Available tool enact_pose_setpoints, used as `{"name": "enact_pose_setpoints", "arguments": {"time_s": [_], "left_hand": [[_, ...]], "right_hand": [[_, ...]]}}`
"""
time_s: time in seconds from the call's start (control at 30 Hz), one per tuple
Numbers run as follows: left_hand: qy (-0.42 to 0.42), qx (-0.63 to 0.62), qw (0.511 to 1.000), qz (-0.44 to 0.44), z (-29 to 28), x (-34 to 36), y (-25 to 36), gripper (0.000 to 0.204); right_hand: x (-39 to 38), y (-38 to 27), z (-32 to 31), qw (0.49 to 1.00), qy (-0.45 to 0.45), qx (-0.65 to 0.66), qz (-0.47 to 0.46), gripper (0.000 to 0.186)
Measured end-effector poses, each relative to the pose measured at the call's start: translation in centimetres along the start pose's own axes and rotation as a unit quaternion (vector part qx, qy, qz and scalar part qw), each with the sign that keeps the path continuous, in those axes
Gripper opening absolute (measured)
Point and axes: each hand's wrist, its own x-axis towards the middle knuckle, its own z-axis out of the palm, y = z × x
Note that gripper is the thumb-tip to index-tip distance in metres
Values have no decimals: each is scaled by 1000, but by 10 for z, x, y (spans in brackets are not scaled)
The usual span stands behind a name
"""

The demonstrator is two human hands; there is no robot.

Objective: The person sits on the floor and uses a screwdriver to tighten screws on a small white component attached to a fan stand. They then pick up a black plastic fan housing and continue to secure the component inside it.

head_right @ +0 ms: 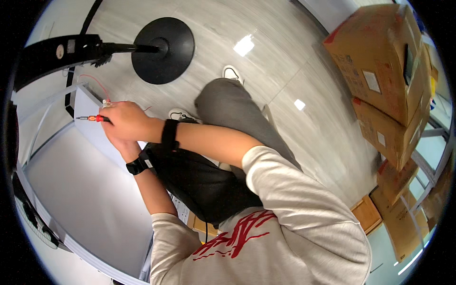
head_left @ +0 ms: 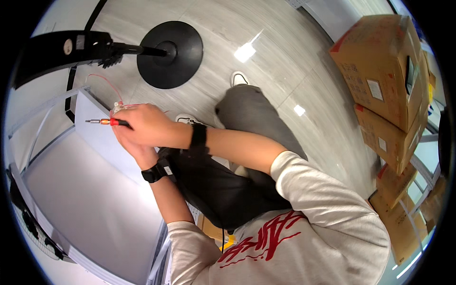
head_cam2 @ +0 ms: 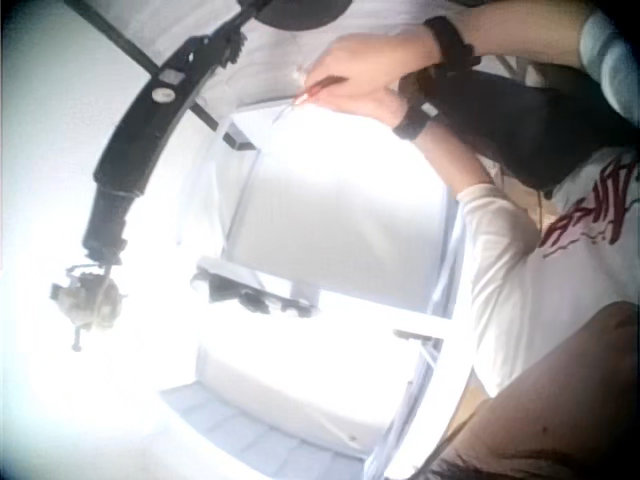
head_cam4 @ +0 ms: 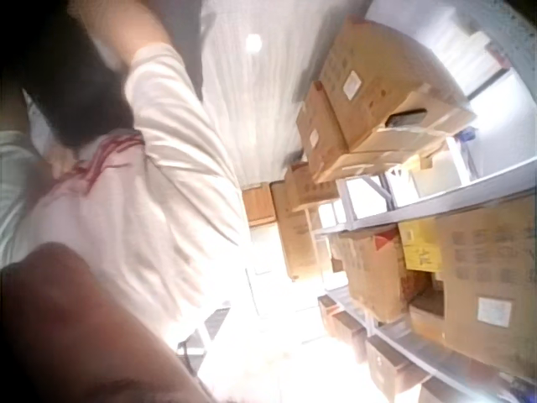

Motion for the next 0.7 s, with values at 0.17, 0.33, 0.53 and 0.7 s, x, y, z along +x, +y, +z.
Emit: {"name": "enact_pose_setpoints", "arguments": {"time_s": [0.17, 0.33, 0.53, 0.7], "left_hand": [[-1, -26, 998, -58, -18, -12, -12, 32], [-13, -26, 997, -76, -24, -11, -12, 32], [-18, -24, 996, -82, -30, -9, -8, 32], [-26, -25, 996, -84, -31, -4, -6, 31]], "right_hand": [[-3, -17, 15, 995, -71, 29, 57, 21], [-3, -21, 13, 993, -75, 54, 74, 18], [-2, -31, 23, 994, -43, 64, 73, 16], [-2, -22, 28, 990, -84, 50, 106, 19]]}}
